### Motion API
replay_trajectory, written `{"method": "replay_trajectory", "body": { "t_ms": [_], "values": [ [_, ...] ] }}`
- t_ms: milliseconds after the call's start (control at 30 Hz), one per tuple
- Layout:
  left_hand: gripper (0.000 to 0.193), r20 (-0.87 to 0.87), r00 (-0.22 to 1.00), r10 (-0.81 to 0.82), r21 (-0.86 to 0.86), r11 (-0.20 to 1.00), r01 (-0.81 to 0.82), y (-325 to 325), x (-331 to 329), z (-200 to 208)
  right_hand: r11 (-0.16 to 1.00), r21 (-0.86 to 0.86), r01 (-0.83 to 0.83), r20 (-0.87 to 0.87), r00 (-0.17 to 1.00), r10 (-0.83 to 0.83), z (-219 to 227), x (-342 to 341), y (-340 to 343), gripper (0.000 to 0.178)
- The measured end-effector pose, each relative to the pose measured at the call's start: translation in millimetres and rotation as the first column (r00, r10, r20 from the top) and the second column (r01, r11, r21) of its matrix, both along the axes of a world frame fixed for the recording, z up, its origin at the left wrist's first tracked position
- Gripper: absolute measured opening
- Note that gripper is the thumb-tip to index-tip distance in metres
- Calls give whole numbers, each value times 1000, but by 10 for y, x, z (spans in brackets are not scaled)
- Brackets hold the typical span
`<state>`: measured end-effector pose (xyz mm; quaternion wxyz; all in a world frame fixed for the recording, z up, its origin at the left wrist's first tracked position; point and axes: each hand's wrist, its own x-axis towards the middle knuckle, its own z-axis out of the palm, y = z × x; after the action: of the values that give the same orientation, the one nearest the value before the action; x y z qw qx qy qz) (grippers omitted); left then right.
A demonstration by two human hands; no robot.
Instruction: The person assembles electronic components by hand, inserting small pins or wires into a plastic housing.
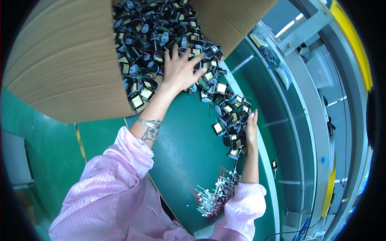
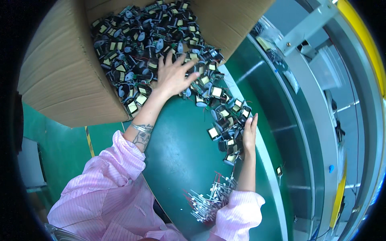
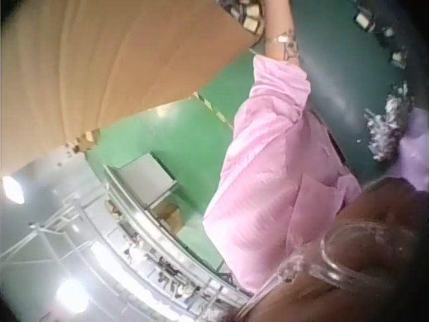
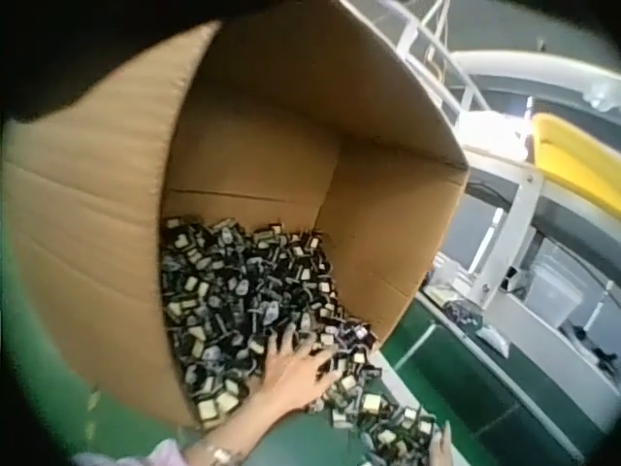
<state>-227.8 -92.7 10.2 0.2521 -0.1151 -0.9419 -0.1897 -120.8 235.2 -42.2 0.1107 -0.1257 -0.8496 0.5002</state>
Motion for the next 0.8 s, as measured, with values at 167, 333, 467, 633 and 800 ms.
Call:
{"method": "replay_trajectory", "body": {
  "t_ms": [167, 333, 467, 633, 800],
  "values": [
    [43, 182, 975, -125, 39, 992, 120, 18, 61, 111, 963, 117, -241, 107, 967, 230, 0, -313, -96, 69],
    [34, 127, 963, -237, 70, 971, 229, -6, 212, 133, 943, 84, -323, 247, 923, 294, 311, -130, -333, 67],
    [28, 199, 799, -567, 192, 822, 536, 120, 328, 14, 875, 96, -475, 322, 847, 424, 541, 127, -636, 64],
    [22, 364, 635, -681, 374, 731, 571, 66, 327, 134, 798, -18, -603, 413, 722, 555, 778, 235, -679, 67],
    [17, -38, 936, -350, 665, 690, 286, -57, 271, 251, 919, 296, -261, 104, 965, 241, 846, -266, -794, 53]
  ]
}}
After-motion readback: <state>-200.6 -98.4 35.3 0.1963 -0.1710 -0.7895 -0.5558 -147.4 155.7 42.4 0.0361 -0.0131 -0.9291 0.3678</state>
